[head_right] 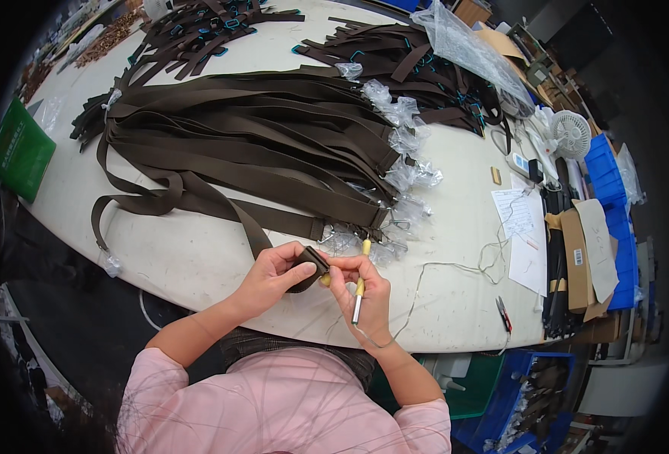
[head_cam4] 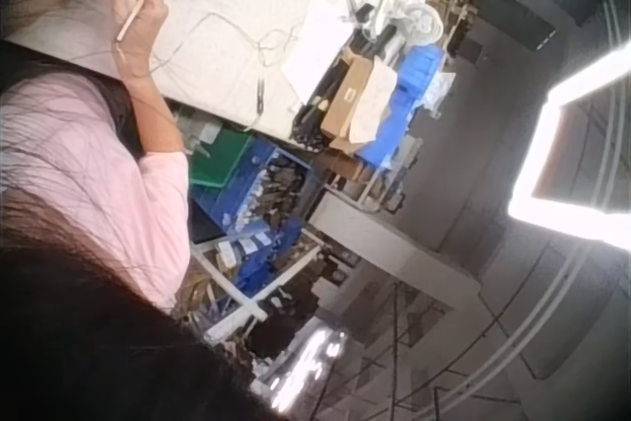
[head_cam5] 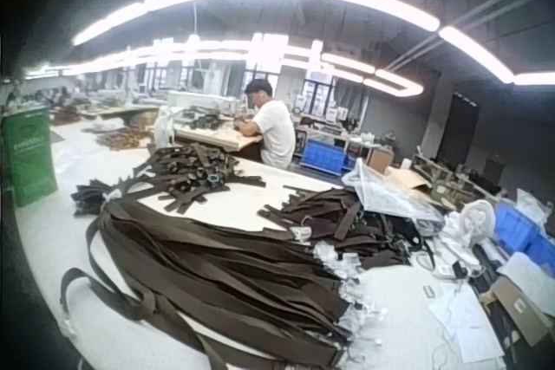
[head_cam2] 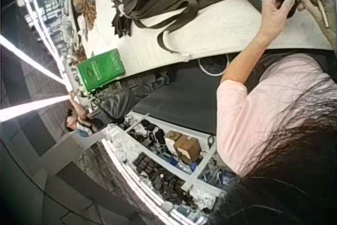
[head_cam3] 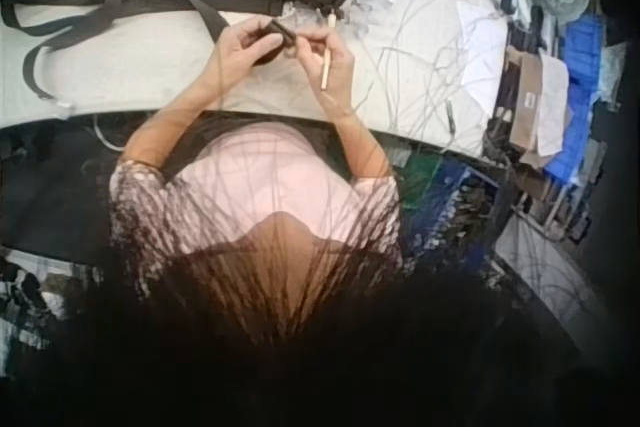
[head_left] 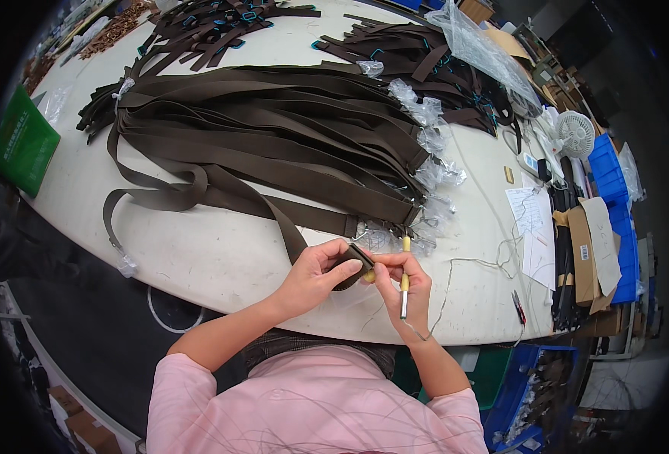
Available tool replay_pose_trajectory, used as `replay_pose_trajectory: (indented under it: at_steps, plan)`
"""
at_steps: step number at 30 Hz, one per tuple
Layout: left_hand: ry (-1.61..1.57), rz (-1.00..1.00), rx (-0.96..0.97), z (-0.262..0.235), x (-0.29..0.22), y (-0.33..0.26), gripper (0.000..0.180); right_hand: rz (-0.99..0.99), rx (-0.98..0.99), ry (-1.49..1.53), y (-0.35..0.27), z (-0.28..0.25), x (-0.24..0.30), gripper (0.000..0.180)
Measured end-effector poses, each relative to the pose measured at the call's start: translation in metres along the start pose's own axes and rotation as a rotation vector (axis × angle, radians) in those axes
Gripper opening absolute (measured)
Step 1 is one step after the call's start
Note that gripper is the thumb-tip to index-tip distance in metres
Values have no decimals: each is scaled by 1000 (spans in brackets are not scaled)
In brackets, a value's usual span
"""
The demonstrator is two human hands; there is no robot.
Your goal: The person uses a yellow-handled awl to stitch metal buckles onto the ends of long olive-green fabric straps. They repeatedly pierce the fabric and buckle, pull the thread through, and tighten the stitches to secure the hardware. The task is performed at a white workbench in a factory setting.
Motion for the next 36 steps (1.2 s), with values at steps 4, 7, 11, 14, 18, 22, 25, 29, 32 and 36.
replay_pose_trajectory:
  at_steps: [4, 7, 11, 14, 18, 22, 25, 29, 32, 36]
  plan:
    - [-15, -8, 2, 1, -4, -1, 15, 15, -1, -10, -1, 1, 2, 11]
    - [-19, -22, 14, 0, -1, -1, 15, 7, 4, -20, -2, 1, 3, 11]
    - [-34, -28, 13, 1, -6, -3, 14, 3, 4, -29, -3, 3, 4, 9]
    - [-45, -27, 6, 0, -1, -3, 13, -6, 4, -23, -3, 4, 4, 10]
    - [-56, -46, 1, -1, 1, -4, 13, -3, 9, -43, -5, 4, 6, 12]
    - [-66, -31, 7, -1, 1, -5, 12, -16, 16, -72, -6, 6, 8, 13]
    - [-86, -37, 24, -1, -1, -6, 13, -122, 24, -173, -7, 6, 12, 16]
    - [-27, 58, 72, -3, -12, -7, 16, -392, 5, -402, -12, 9, 23, 22]
    - [121, 130, 46, -8, -10, -8, 19, -594, 48, -572, -16, 13, 26, 24]
    - [261, 161, 57, -10, -10, -10, 21, -736, 51, -638, -19, 12, 31, 29]
Point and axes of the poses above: each hand's wrist, its own y-axis towards the middle knuckle, its own z-axis out of the palm, x = y × z, the point moved 5 cm from there along y, towards the middle knuckle, and after that the axes turned 5 degrees about y, right-handed, at the moved point
